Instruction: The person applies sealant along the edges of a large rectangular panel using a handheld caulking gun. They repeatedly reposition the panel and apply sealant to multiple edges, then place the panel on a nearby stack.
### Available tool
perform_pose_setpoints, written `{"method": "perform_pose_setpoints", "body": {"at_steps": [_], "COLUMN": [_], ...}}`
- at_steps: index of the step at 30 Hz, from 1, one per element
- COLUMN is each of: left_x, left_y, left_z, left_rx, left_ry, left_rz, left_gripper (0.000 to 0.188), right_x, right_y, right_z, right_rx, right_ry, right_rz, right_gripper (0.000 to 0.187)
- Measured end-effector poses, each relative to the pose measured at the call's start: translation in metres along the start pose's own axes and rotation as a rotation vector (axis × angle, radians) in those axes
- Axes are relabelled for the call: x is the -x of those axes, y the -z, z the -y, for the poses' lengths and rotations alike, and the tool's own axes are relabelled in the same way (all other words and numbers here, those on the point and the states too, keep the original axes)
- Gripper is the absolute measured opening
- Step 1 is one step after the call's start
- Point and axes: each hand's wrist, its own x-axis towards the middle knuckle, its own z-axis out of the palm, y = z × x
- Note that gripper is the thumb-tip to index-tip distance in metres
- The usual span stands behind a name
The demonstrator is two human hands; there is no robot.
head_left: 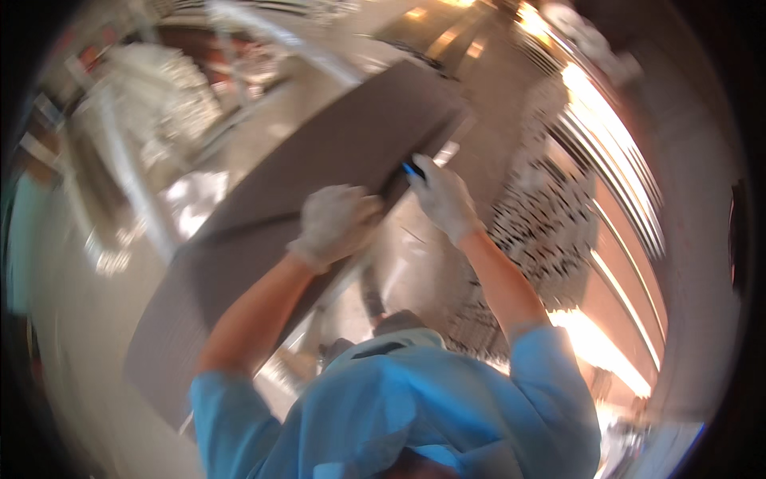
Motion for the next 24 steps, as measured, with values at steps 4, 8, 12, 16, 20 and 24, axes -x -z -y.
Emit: {"method": "perform_pose_setpoints", "body": {"at_steps": [4,8,12,16,20,24], "left_x": [0.002,0.051,0.159,0.231,0.25,0.249], "left_y": [0.015,0.059,0.137,0.171,0.148,0.133], "left_z": [-0.014,-0.001,0.051,0.054,0.004,-0.017], "left_rx": [-0.075,-0.141,0.246,0.21,0.035,-0.066], "left_ry": [0.098,0.261,0.313,0.455,0.107,0.052], "left_rz": [0.113,0.191,0.207,0.152,-0.066,-0.04], "left_gripper": [0.019,0.027,0.023,0.02,0.017,0.014], "right_x": [0.021,0.008,0.017,0.022,0.019,0.017], "right_y": [-0.007,-0.008,-0.01,-0.002,0.007,0.004], "right_z": [0.034,0.033,0.037,0.053,0.064,0.056], "right_rx": [-0.069,0.016,-0.008,0.113,0.141,0.127], "right_ry": [-0.023,0.006,-0.082,-0.155,-0.262,-0.253], "right_rz": [-0.016,0.027,0.021,0.016,0.092,0.094], "right_gripper": [0.035,0.031,0.033,0.03,0.029,0.029]}}
